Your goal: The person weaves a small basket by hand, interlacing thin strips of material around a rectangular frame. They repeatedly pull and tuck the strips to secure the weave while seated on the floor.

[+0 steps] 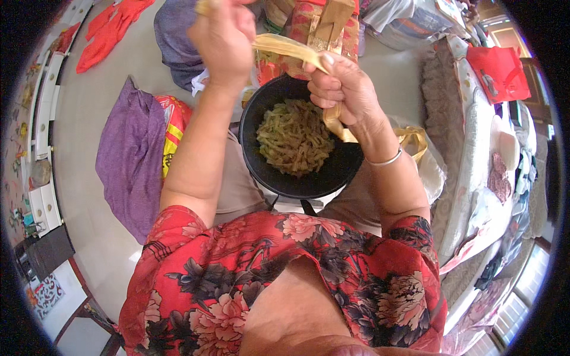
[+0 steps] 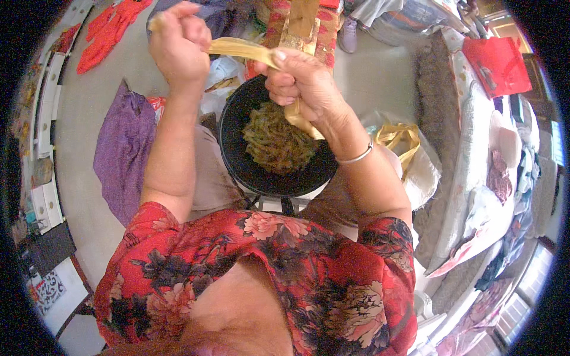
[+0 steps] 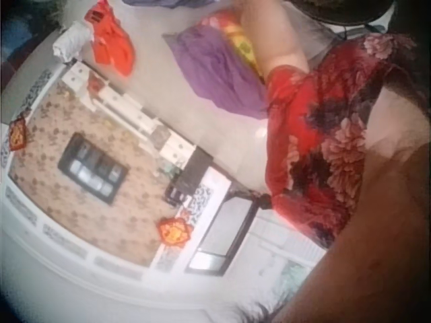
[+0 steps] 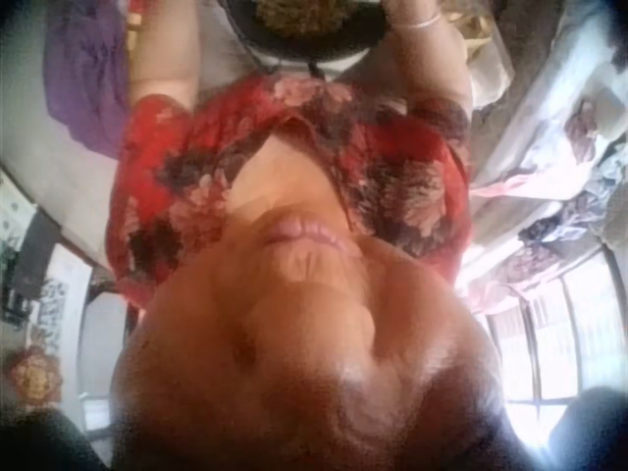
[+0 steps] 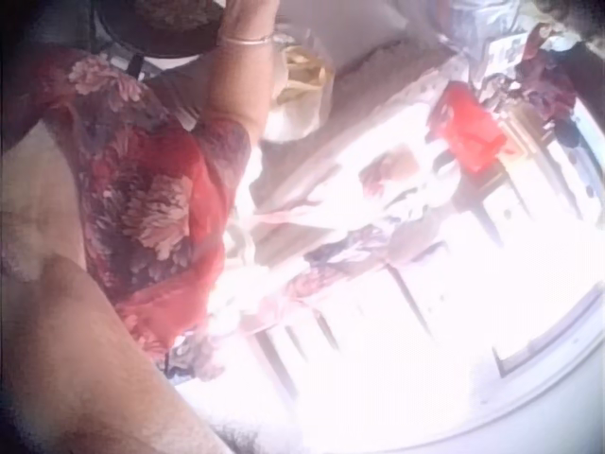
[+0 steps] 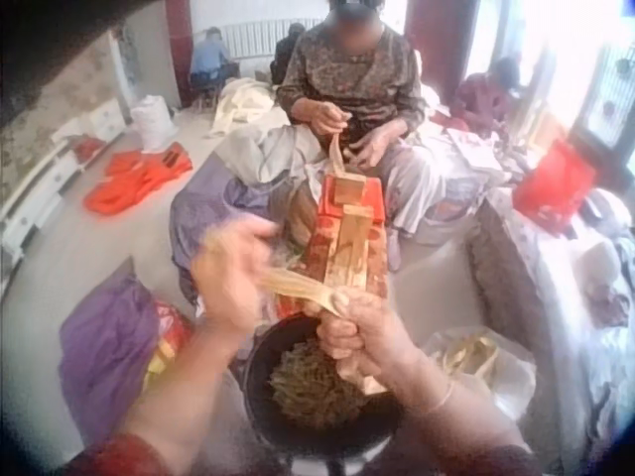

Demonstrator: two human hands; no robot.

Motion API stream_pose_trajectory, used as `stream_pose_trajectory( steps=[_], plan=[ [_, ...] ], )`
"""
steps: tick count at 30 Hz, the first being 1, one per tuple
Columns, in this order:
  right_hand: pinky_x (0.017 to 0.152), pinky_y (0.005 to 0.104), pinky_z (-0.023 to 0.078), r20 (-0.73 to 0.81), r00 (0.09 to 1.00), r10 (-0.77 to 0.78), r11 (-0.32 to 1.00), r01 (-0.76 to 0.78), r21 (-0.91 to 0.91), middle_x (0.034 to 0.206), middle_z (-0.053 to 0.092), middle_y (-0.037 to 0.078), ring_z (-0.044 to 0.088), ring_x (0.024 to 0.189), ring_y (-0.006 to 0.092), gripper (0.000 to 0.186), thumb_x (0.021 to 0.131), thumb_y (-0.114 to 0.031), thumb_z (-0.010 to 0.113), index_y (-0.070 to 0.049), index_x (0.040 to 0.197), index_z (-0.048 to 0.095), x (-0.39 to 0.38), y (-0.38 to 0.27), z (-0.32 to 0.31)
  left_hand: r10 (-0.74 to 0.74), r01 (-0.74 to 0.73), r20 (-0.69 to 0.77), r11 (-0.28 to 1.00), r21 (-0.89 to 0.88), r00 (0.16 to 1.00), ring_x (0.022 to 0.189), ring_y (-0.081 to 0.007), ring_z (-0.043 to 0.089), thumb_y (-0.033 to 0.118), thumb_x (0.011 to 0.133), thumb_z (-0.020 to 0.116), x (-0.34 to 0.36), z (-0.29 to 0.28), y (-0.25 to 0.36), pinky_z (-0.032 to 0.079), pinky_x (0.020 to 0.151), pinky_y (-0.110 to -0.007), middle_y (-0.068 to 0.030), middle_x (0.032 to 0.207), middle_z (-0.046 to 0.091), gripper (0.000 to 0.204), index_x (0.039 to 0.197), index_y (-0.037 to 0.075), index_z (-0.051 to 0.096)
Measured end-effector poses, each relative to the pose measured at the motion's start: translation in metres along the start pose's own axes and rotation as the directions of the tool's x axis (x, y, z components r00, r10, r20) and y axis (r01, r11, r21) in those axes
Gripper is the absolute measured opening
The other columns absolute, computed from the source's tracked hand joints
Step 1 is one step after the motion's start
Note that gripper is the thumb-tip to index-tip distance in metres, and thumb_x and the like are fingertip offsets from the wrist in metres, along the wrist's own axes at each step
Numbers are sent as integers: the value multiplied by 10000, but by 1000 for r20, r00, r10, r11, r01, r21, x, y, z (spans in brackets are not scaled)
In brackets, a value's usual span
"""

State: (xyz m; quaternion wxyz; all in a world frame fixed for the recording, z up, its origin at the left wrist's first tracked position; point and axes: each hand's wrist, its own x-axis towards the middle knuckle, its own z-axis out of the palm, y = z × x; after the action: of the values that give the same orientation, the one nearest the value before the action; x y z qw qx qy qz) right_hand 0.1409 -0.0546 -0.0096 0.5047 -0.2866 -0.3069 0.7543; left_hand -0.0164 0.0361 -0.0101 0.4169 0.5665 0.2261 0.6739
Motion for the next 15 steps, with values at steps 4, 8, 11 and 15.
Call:
stream_pose_trajectory(
  steps=[4, 8, 11, 15],
  plan=[
    [488, 276, 428, 78, 828, -556, 353, 321, -879, 675, 562, -4, 532, 541, 142, 183, 835, -120, 591, -4, 975, 567, 0, 5, 14, 206, -277, 384, 951, 139, 900, 959, -298, 612, 257, 934, 430, -24, 19, 0, 475, 814, -322, -182, 1009, 631, 328, 1026, 6, 620],
    [552, 292, 445, 25, 755, -656, 177, 185, -967, 664, 574, 21, 547, 616, 141, 179, 866, -170, 569, 6, 897, 585, 2, 18, 1, -81, -16, 445, 978, 210, 892, 1171, -227, 469, 196, 893, 453, -42, 30, 8, 335, 998, -331, -173, 1213, 534, 332, 1105, -15, 597],
    [527, 273, 421, -140, 846, -515, 456, 133, -880, 638, 556, 19, 524, 589, 127, 240, 899, -220, 531, 7, 849, 593, -1, 15, -1, -429, 395, 456, 902, 174, 780, 1067, -208, 542, 33, 770, 474, -36, 21, -3, 394, 936, -303, -144, 1197, 546, 348, 1090, -2, 606],
    [408, 233, 309, -332, 930, -157, 896, -7, -443, 556, 432, -34, 384, 454, 78, 342, 923, -321, 470, -38, 756, 566, -5, 12, -8, -382, 20, 426, 763, 646, 820, 856, -186, 612, -13, 685, 519, -33, 20, 0, 471, 790, -296, -137, 1128, 572, 231, 894, -8, 619]
  ],
)
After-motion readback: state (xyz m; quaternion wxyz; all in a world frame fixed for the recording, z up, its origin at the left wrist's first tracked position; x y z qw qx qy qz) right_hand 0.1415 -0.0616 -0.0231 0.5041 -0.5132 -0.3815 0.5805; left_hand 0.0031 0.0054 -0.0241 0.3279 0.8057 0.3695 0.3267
